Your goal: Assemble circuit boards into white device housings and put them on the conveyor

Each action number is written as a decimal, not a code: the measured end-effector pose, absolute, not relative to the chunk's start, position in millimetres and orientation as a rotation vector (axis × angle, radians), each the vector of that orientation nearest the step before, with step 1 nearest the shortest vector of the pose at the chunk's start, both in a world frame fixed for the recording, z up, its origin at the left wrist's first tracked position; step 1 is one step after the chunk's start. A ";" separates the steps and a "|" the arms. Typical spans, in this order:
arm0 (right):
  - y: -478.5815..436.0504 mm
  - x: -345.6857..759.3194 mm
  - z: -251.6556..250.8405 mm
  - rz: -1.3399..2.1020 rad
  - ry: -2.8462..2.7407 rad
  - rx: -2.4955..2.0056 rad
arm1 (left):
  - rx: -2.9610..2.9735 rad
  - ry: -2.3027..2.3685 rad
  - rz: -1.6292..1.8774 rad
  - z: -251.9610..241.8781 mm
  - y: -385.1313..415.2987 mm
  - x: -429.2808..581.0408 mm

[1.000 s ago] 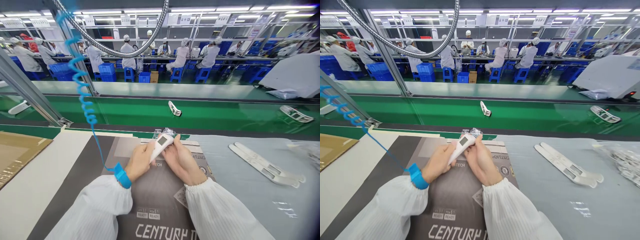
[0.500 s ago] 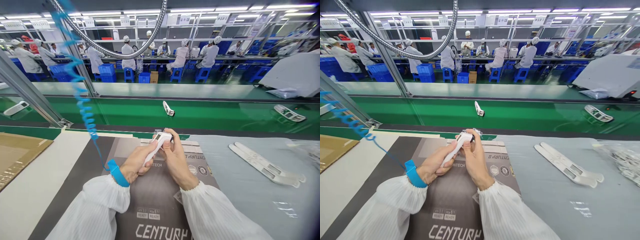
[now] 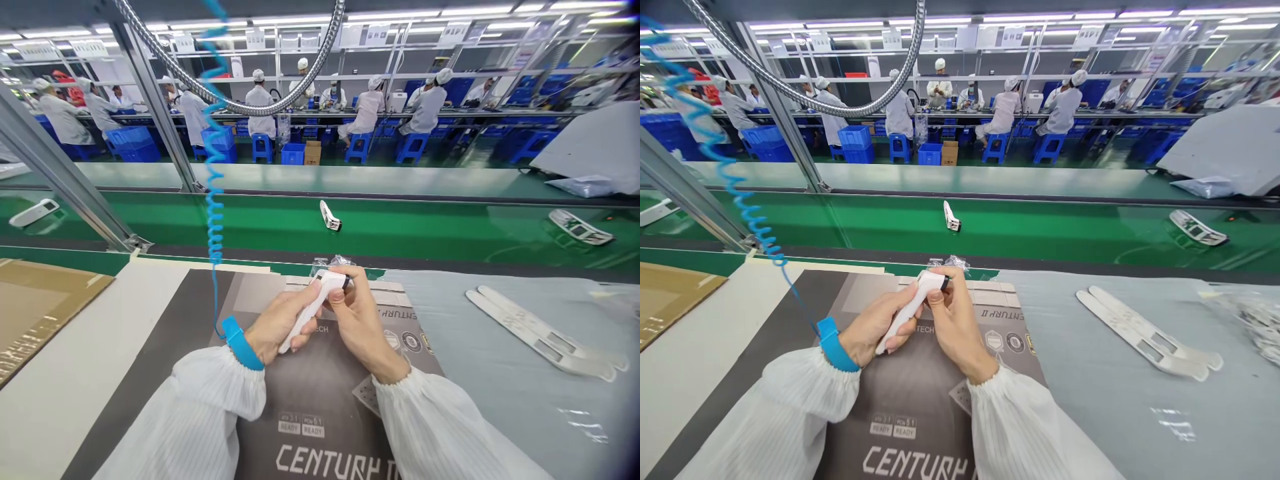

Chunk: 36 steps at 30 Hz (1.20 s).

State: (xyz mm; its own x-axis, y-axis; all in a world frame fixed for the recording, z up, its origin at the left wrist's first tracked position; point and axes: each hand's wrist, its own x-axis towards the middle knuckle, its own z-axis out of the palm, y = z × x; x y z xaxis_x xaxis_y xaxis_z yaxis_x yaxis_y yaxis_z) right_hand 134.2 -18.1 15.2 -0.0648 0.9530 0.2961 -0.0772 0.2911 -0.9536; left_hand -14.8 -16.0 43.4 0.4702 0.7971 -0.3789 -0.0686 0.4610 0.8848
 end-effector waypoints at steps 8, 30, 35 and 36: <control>-23.7 131.0 18.5 1.016 -1.513 -0.954 | 0.908 0.877 0.795 44.0 -19.9 -7.4; -12.9 138.0 11.2 0.959 -1.512 -0.978 | 0.783 0.666 0.744 31.8 -16.7 -10.6; -0.8 139.0 -10.3 0.915 -1.461 -1.149 | 0.918 0.986 0.723 38.8 -3.9 -18.6; 4.0 139.9 -14.5 0.898 -1.430 -1.209 | 0.956 1.098 0.723 42.3 7.0 -27.0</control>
State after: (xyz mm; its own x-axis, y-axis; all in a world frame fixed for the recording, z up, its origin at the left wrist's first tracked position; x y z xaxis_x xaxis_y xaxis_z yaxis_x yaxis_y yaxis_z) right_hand 139.9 4.0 -14.5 0.0187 0.9733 0.2290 0.2169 0.2196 -0.9512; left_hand -27.0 7.0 42.3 0.3101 0.8631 -0.3986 -0.0246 0.4264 0.9042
